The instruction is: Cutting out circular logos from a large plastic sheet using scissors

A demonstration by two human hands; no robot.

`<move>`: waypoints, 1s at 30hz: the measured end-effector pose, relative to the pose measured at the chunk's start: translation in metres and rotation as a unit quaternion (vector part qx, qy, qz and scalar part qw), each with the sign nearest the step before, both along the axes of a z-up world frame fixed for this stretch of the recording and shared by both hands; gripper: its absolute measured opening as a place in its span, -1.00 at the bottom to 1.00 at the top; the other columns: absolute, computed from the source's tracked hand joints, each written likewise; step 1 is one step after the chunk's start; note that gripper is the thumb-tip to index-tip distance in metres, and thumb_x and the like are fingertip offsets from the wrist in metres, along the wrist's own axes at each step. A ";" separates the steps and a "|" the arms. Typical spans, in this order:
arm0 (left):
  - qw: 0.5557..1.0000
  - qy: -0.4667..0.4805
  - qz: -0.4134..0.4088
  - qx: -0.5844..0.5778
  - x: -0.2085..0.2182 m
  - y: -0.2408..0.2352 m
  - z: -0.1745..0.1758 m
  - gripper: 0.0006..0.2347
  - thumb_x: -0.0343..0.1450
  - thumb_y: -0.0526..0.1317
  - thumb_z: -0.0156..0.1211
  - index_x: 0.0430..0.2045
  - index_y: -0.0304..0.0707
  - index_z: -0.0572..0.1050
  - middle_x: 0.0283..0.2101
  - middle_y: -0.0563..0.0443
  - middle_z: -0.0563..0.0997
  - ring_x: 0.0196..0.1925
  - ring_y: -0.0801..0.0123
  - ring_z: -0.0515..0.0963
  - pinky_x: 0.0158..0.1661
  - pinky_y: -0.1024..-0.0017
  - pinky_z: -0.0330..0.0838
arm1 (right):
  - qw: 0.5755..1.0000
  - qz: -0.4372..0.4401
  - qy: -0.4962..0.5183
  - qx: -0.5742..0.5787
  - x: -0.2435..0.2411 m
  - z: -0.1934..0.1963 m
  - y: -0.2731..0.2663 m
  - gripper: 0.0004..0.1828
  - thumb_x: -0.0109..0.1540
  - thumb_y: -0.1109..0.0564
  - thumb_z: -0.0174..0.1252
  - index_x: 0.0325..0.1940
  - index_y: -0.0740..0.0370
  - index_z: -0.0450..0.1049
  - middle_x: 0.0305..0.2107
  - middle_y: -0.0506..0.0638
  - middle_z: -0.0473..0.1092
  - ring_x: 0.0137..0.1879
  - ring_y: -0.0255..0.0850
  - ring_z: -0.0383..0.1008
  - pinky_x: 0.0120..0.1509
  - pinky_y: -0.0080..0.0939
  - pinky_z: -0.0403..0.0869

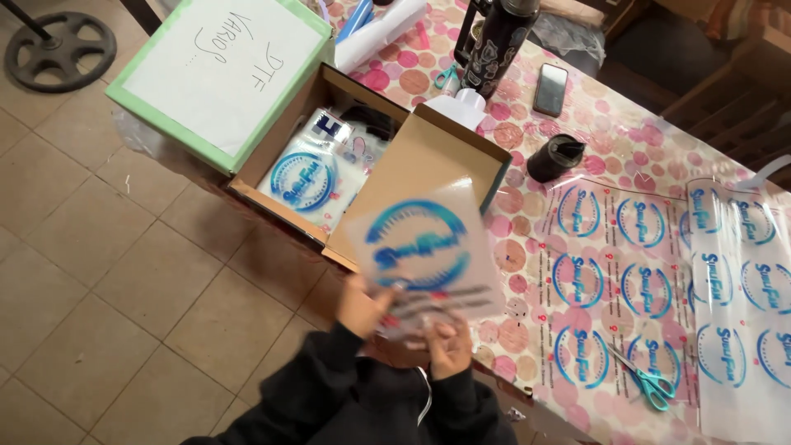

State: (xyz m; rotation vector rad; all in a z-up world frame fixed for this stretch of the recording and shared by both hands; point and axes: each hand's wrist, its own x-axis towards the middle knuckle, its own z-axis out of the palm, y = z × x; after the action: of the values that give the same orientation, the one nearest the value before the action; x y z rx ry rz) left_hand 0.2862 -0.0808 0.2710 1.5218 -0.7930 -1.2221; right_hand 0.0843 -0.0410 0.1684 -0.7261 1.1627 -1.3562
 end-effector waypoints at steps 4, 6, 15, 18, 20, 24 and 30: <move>0.971 -0.229 0.068 -0.012 0.121 -0.037 0.036 -0.74 0.27 -0.21 0.29 -0.20 -0.21 0.68 -0.25 -0.01 0.76 -0.23 0.34 0.72 -0.19 0.30 0.57 | 0.988 0.145 0.054 0.003 0.016 0.074 -0.006 -0.40 0.22 0.24 0.22 0.30 0.15 0.18 -0.10 0.45 0.59 -0.47 0.05 0.71 -0.50 -0.11 0.70; 0.953 -0.294 0.066 0.014 0.186 -0.061 0.049 -0.72 0.30 -0.30 0.15 -0.14 -0.24 0.66 -0.23 -0.08 0.74 -0.20 0.19 0.72 -0.14 0.24 0.54 | 0.987 0.148 0.066 0.001 0.008 0.067 -0.007 -0.35 0.21 0.27 0.21 0.35 0.14 0.15 -0.09 0.45 0.58 -0.48 0.04 0.71 -0.50 -0.12 0.71; 0.840 -0.460 -0.267 0.109 0.322 -0.234 -0.044 -0.75 0.21 -0.27 0.40 -0.29 0.14 0.77 -0.44 0.12 0.73 -0.36 0.39 0.62 -0.29 0.48 0.44 | 0.990 -0.002 0.132 0.046 -0.012 0.053 -0.004 -0.39 0.19 0.23 0.24 0.33 0.19 0.28 -0.23 0.34 0.57 -0.58 -0.05 0.60 -0.60 -0.21 0.59; 0.855 -0.338 -0.367 0.143 0.332 -0.267 -0.127 -0.78 0.26 -0.37 0.44 -0.25 -0.13 0.78 -0.56 0.00 0.66 -0.54 0.41 0.52 -0.43 0.45 0.39 | 0.987 -0.038 0.142 0.058 -0.016 0.049 0.000 -0.37 0.17 0.25 0.26 0.33 0.17 0.29 -0.23 0.33 0.57 -0.59 -0.10 0.57 -0.58 -0.27 0.56; 0.758 -0.481 -0.358 0.257 0.322 -0.275 -0.179 -0.72 0.13 -0.27 0.45 -0.31 0.08 0.79 -0.25 0.01 0.78 -0.15 0.26 0.73 -0.14 0.42 0.58 | 0.985 -0.068 0.142 0.067 -0.019 0.045 0.002 -0.36 0.16 0.26 0.28 0.33 0.21 0.32 -0.25 0.29 0.56 -0.58 -0.11 0.57 -0.60 -0.28 0.54; 0.744 -0.519 -0.287 0.308 0.304 -0.260 -0.215 -0.64 0.17 -0.18 0.57 -0.18 -0.22 0.68 0.02 -0.30 0.64 0.05 0.03 0.67 0.10 0.30 0.53 | 0.981 -0.094 0.152 0.080 -0.021 0.043 0.003 -0.38 0.15 0.27 0.27 0.30 0.25 0.32 -0.27 0.26 0.57 -0.61 -0.08 0.55 -0.61 -0.23 0.52; 0.770 -0.518 -0.182 0.324 0.296 -0.237 -0.208 -0.25 0.44 -0.31 0.27 0.47 -0.32 -0.13 0.19 -0.63 0.43 0.21 -0.44 0.44 0.13 -0.19 0.35 | 0.977 -0.097 0.161 0.100 -0.025 0.039 -0.001 -0.41 0.16 0.27 0.26 0.28 0.27 0.31 -0.26 0.30 0.57 -0.61 -0.05 0.56 -0.59 -0.18 0.55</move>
State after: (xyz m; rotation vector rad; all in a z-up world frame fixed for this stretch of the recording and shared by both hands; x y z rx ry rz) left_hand 0.5825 -0.3176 0.0635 2.8076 -1.5253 -0.8617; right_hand 0.0597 -0.0419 0.2074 -0.7185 1.6393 -1.2858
